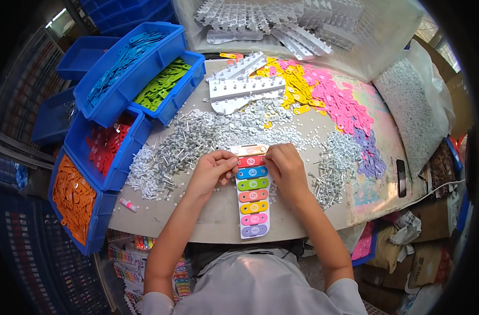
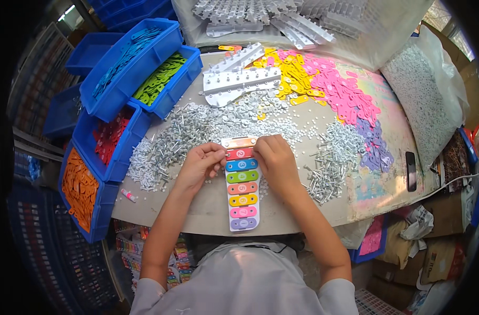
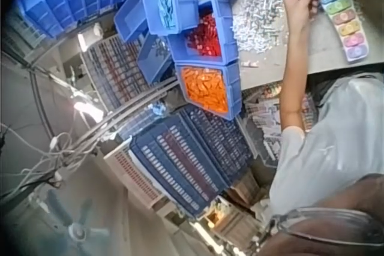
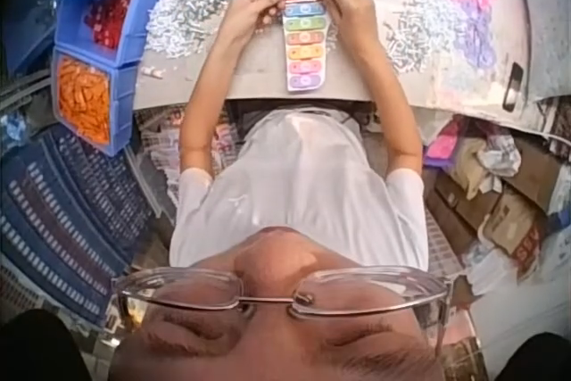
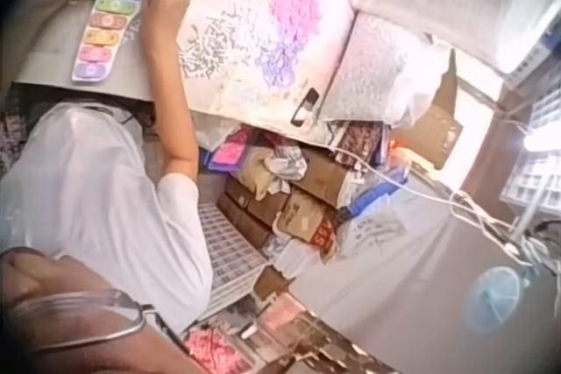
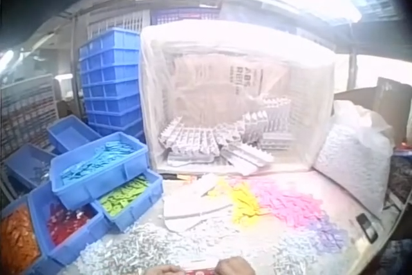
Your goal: Assembling a colorful toy xylophone by placing colored plates onto a plastic base.
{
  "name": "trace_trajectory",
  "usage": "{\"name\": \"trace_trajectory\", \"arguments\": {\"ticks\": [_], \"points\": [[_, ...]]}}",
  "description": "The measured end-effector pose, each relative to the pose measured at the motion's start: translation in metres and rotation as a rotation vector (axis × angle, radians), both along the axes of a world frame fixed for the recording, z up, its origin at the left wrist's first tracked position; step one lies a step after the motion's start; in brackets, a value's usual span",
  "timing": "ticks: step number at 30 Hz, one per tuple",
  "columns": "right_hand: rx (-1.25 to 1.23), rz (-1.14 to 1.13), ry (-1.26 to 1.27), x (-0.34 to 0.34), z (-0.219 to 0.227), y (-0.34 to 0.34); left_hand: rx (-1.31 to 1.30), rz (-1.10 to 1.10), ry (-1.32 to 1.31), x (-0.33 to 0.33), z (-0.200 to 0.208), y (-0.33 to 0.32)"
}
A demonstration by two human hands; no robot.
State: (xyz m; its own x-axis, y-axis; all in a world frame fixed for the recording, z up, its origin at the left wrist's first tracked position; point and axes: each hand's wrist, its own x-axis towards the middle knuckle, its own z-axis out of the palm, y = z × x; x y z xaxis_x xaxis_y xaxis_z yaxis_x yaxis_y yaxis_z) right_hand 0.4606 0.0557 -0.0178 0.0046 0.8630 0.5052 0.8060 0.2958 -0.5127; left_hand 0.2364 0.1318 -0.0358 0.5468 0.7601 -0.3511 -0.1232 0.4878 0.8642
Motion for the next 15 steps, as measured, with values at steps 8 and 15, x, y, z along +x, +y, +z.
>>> {"name": "trace_trajectory", "arguments": {"ticks": [8, 15], "points": [[0.081, 0.054, -0.055, 0.005, 0.006, 0.003, 0.167, 0.023, 0.254, 0.008, 0.007, 0.000], [-0.806, -0.107, 0.196, 0.032, 0.019, 0.028, 0.058, -0.137, 0.322, 0.015, 0.004, 0.016]]}}
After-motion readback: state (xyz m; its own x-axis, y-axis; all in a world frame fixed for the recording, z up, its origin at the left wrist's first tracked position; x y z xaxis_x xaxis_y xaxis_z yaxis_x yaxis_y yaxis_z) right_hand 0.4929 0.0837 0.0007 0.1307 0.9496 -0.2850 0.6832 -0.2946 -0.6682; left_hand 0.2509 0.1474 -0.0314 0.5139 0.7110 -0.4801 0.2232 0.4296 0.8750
